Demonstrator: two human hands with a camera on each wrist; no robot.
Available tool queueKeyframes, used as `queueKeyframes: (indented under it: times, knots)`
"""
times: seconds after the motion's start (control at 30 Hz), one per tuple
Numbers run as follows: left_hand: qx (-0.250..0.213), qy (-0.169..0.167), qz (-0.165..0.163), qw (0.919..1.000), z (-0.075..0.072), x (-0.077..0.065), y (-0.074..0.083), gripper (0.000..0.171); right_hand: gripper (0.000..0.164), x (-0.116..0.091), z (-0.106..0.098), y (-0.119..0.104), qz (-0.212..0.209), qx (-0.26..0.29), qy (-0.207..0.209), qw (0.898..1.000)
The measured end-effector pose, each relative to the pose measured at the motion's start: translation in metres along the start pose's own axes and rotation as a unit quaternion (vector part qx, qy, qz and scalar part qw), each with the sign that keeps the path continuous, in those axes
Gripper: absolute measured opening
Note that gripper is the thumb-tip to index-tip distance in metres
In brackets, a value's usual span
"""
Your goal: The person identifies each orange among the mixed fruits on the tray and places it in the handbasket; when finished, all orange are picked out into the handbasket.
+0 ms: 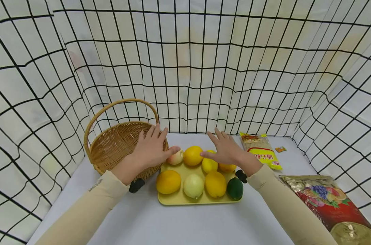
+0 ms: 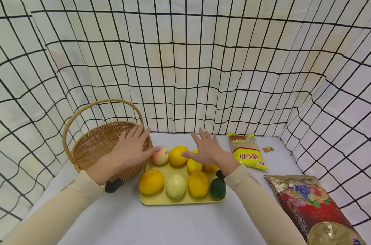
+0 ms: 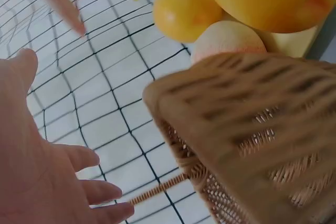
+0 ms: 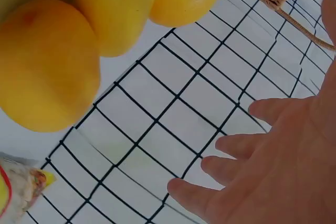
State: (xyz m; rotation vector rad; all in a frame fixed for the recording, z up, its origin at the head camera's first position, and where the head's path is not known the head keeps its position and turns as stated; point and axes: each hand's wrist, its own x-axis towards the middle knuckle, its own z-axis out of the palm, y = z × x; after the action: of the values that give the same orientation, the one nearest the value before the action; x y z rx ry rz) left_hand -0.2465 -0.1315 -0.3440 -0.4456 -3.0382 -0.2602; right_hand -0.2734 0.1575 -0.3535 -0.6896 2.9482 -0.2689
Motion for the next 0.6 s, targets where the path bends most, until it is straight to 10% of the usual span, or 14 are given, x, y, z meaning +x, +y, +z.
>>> queueKeyframes:
  times: [0.33, 0.43, 0.6]
  knots:
    - [-0.101, 0.16, -0.01, 0.9819, -0.017, -0.034, -0.028, 0.062, 0.074, -0.014, 0.022, 0.034, 0.04, 0.119, 0.04, 0.991]
    - [-0.123, 0.263, 0.01, 0.9568, -0.022, -0.044, -0.036, 0.044, 0.07, -0.02, 0.031, 0.045, 0.063, 0.171, 0.059, 0.982]
    - [-0.165, 0.434, 0.033, 0.8853, -0.03, -0.063, -0.047, 0.019, 0.068, -0.029, 0.052, 0.061, 0.088, 0.236, 0.075, 0.965]
